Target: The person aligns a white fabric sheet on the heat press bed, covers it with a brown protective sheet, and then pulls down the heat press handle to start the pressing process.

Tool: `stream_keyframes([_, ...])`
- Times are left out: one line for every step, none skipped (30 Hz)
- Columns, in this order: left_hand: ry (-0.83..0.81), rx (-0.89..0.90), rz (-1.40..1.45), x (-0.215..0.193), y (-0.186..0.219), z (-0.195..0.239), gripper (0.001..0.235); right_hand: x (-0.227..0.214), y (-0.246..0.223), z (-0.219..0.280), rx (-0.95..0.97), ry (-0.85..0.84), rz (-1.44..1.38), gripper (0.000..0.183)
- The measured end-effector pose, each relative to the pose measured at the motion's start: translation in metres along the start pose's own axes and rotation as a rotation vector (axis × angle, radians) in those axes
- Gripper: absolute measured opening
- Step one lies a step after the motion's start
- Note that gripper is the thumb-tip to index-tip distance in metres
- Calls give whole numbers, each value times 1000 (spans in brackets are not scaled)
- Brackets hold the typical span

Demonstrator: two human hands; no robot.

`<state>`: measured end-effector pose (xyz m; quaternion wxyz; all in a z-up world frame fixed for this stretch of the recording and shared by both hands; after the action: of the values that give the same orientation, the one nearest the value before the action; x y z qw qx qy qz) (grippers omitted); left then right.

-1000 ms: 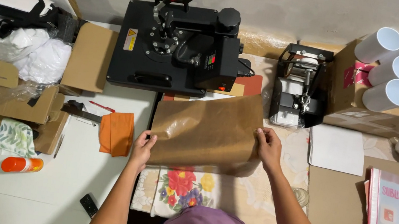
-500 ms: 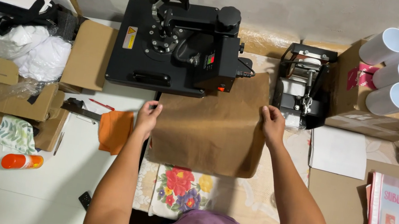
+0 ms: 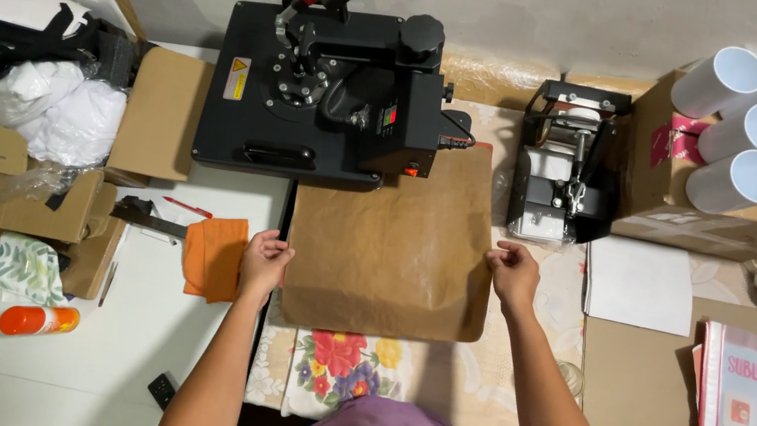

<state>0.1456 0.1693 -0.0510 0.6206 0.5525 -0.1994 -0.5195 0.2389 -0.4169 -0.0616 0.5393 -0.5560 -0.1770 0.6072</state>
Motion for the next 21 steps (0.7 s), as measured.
stream_keyframes([-3, 0, -1, 3, -2, -3, 60, 3, -5, 1, 2, 2, 0, 35])
stream_keyframes([35, 24, -21, 3, 0, -7, 57, 5, -12, 2, 6, 12, -37, 34])
stream_keyframes([74, 48, -40, 3, 2, -10, 54, 6, -18, 2, 10, 23, -73, 33])
stream_keyframes([75, 48, -39, 5, 3, -13, 54, 6, -25, 3, 9, 22, -72, 33])
stream_keyframes([100, 60, -81, 4, 5, -16, 52, 5, -31, 5, 5, 34, -76, 32])
stream_keyframes([123, 72, -123, 4, 7, -19, 49, 3, -38, 7, 0, 48, -80, 31])
stream_keyframes([122, 73, -122, 9, -2, -31, 49, 3, -39, 7, -1, 49, -79, 31])
stream_keyframes([150, 80, -157, 11, -9, -43, 48, 2, -40, 7, -2, 55, -52, 31])
stream_keyframes([177, 86, -193, 14, -16, -55, 46, 1, -41, 7, -4, 60, -24, 31])
stream_keyframes([175, 85, -192, 18, -15, -61, 46, -1, -42, 9, -3, 61, -23, 31])
stream_keyframes([201, 85, -198, 18, -13, -66, 44, -4, -43, 12, -12, 68, -2, 31])
stream_keyframes([228, 87, -202, 20, -11, -72, 43, -6, -46, 13, -23, 75, 18, 32])
stream_keyframes([226, 87, -200, 23, -8, -77, 43, -7, -45, 14, -24, 78, 18, 32])
stream_keyframes([252, 78, -197, 23, -5, -81, 36, -7, -45, 15, -35, 75, 40, 32])
stream_keyframes([278, 69, -193, 23, -3, -85, 31, -6, -45, 16, -46, 73, 61, 32])
stream_keyframes([277, 71, -192, 25, -2, -91, 31, -5, -44, 14, -47, 75, 61, 32])
stream_keyframes([280, 59, -203, 27, -2, -98, 30, -3, -44, 12, -47, 78, 89, 33])
stream_keyframes([282, 46, -215, 28, -3, -104, 30, -1, -42, 11, -45, 80, 117, 33])
stream_keyframes([281, 47, -216, 28, -5, -108, 30, 0, -39, 10, -44, 81, 116, 33])
stream_keyframes([280, 40, -219, 29, -8, -113, 29, 2, -37, 9, -42, 83, 128, 33])
stream_keyframes([279, 33, -223, 30, -10, -118, 29, 3, -35, 7, -39, 86, 140, 34])
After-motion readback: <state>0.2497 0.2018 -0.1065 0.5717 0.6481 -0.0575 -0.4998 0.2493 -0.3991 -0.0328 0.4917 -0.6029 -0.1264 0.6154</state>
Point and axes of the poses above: each hand's wrist, its own z-axis away from the middle knuckle, its own x-axis out of the palm, y = z × x, the point moved 10 cm from there along -z, towards the middle knuckle, and after that the axes turned 1 degree about x, right-handed, at the moved point
